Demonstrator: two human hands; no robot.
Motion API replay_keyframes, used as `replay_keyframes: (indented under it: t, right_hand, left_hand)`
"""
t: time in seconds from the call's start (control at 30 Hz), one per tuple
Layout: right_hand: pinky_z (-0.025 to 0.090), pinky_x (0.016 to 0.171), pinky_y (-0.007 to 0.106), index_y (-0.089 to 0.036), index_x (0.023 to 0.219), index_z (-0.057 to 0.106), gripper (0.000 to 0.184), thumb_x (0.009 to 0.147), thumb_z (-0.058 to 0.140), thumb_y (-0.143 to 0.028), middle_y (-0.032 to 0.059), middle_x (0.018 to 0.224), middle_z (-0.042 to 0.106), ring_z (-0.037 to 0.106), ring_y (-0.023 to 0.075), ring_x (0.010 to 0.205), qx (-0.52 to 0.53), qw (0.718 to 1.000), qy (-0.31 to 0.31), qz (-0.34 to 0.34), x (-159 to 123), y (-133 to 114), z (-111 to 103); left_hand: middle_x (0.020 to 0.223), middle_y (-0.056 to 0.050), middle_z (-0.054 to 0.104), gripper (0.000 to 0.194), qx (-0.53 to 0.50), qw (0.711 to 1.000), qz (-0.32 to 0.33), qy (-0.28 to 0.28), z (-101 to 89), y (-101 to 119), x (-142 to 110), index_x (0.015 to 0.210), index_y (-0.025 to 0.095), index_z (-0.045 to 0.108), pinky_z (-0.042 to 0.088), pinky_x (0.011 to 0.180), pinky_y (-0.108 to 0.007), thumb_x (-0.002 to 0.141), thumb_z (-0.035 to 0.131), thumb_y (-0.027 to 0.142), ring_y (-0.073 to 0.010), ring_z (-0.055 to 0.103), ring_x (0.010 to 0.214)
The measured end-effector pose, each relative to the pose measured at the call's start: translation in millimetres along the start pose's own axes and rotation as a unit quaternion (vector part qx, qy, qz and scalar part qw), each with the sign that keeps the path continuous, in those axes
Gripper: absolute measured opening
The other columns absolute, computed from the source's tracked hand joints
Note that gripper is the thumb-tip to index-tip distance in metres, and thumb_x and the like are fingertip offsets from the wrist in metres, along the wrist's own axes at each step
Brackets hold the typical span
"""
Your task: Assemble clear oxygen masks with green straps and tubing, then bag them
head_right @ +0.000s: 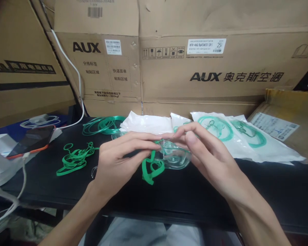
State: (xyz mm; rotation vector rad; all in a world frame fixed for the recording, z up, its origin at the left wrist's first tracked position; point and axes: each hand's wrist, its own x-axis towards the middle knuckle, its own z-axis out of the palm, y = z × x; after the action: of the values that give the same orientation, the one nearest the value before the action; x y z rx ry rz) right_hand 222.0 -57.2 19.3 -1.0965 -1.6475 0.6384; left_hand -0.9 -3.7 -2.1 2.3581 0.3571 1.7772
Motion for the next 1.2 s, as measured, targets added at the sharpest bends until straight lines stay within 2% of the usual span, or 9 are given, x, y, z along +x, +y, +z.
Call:
replay_keyframes:
  t: [0.07, 0.13, 0.23, 0.4, 0.5, 0.7, 0.8, 1.0, 1.2]
  right_hand:
    - [0.062, 0.096, 0.04, -0.038, 0.106, 0.078, 0.023, 0.103, 0.064, -0.055, -0.0001, 0.118, 0.078, 0.074, 0.0288, 0.113, 0.038, 0.999, 0.01, 0.014, 1, 0, 1]
    - [0.059, 0.102, 0.037, -0.039, 0.109, 0.083, 0.015, 0.099, 0.073, -0.047, -0.0016, 0.118, 0.08, 0.072, 0.0281, 0.119, 0.032, 0.999, 0.003, 0.014, 3, 2, 0]
    - [0.059, 0.106, 0.039, -0.04, 0.109, 0.086, 0.015, 0.095, 0.08, -0.042, -0.0016, 0.121, 0.082, 0.072, 0.0287, 0.121, 0.028, 0.999, -0.022, 0.022, 4, 5, 0]
    - [0.06, 0.105, 0.038, -0.035, 0.093, 0.086, 0.003, 0.091, 0.086, -0.037, -0.0011, 0.12, 0.083, 0.075, 0.0269, 0.117, 0.054, 0.998, -0.021, 0.01, 3, 6, 3]
    - [0.06, 0.105, 0.036, -0.031, 0.088, 0.085, 0.005, 0.091, 0.086, -0.036, -0.0007, 0.12, 0.083, 0.077, 0.0254, 0.115, 0.07, 0.997, -0.022, 0.017, 2, 3, 4]
    - [0.062, 0.095, 0.029, -0.03, 0.093, 0.083, 0.008, 0.089, 0.087, -0.036, 0.0003, 0.121, 0.083, 0.077, 0.0229, 0.109, 0.073, 0.997, -0.023, 0.03, 0, 2, 1]
    - [0.06, 0.096, 0.026, -0.03, 0.094, 0.083, 0.008, 0.09, 0.087, -0.036, -0.0005, 0.121, 0.082, 0.076, 0.0216, 0.109, 0.061, 0.997, -0.028, 0.03, 2, 2, 1]
    - [0.057, 0.093, 0.021, -0.031, 0.094, 0.082, 0.007, 0.093, 0.084, -0.037, -0.002, 0.117, 0.082, 0.074, 0.0191, 0.106, 0.041, 0.997, -0.059, 0.018, 4, -2, 2]
    - [0.056, 0.099, 0.025, -0.031, 0.093, 0.081, 0.007, 0.093, 0.083, -0.037, -0.0019, 0.12, 0.081, 0.073, 0.0215, 0.114, 0.035, 0.997, -0.069, 0.017, 3, -1, 2]
  left_hand:
    - [0.116, -0.006, 0.083, 0.022, 0.005, 1.0, 0.02, -0.012, 0.5, 0, 0, 0.103, 0.02, 0.081, 0.063, 0.099, -0.033, 0.097, 0.07, 0.003, -0.0176, 0.079, 0.108]
    - [0.116, -0.007, 0.083, 0.023, 0.014, 0.999, 0.039, -0.022, 1.0, 0, -1, 0.106, 0.02, 0.081, 0.063, 0.1, -0.034, 0.098, 0.068, 0.003, -0.0179, 0.078, 0.11]
    - [0.116, -0.008, 0.083, 0.023, 0.026, 0.997, 0.062, -0.029, 2.0, -1, -1, 0.106, 0.019, 0.08, 0.063, 0.1, -0.033, 0.097, 0.069, 0.002, -0.0178, 0.078, 0.109]
    - [0.11, -0.008, 0.083, 0.018, 0.037, 0.995, 0.087, -0.034, 5.6, -3, -2, 0.105, 0.017, 0.079, 0.063, 0.098, -0.033, 0.096, 0.071, 0.003, -0.0174, 0.077, 0.105]
    - [0.108, -0.005, 0.083, 0.018, 0.036, 0.996, 0.079, -0.038, 8.3, -1, -5, 0.105, 0.018, 0.076, 0.062, 0.098, -0.033, 0.098, 0.07, 0.003, -0.0164, 0.076, 0.104]
    - [0.107, -0.002, 0.078, 0.018, 0.038, 0.999, -0.013, -0.032, 7.2, 2, -4, 0.111, 0.017, 0.07, 0.056, 0.099, -0.027, 0.097, 0.075, 0.009, -0.0131, 0.071, 0.103]
    - [0.111, -0.003, 0.075, 0.01, 0.048, 0.997, -0.006, -0.06, 4.3, -2, -1, 0.108, 0.017, 0.073, 0.053, 0.104, -0.029, 0.099, 0.072, 0.011, -0.0141, 0.068, 0.109]
    - [0.11, -0.004, 0.075, 0.008, 0.011, 0.996, -0.014, -0.091, 3.9, -7, -1, 0.105, 0.016, 0.072, 0.052, 0.102, -0.029, 0.103, 0.066, 0.01, -0.0151, 0.067, 0.11]
    - [0.106, -0.004, 0.077, 0.009, -0.014, 0.995, -0.004, -0.104, 5.4, -9, -2, 0.102, 0.014, 0.071, 0.052, 0.104, -0.033, 0.103, 0.065, 0.008, -0.0166, 0.069, 0.109]
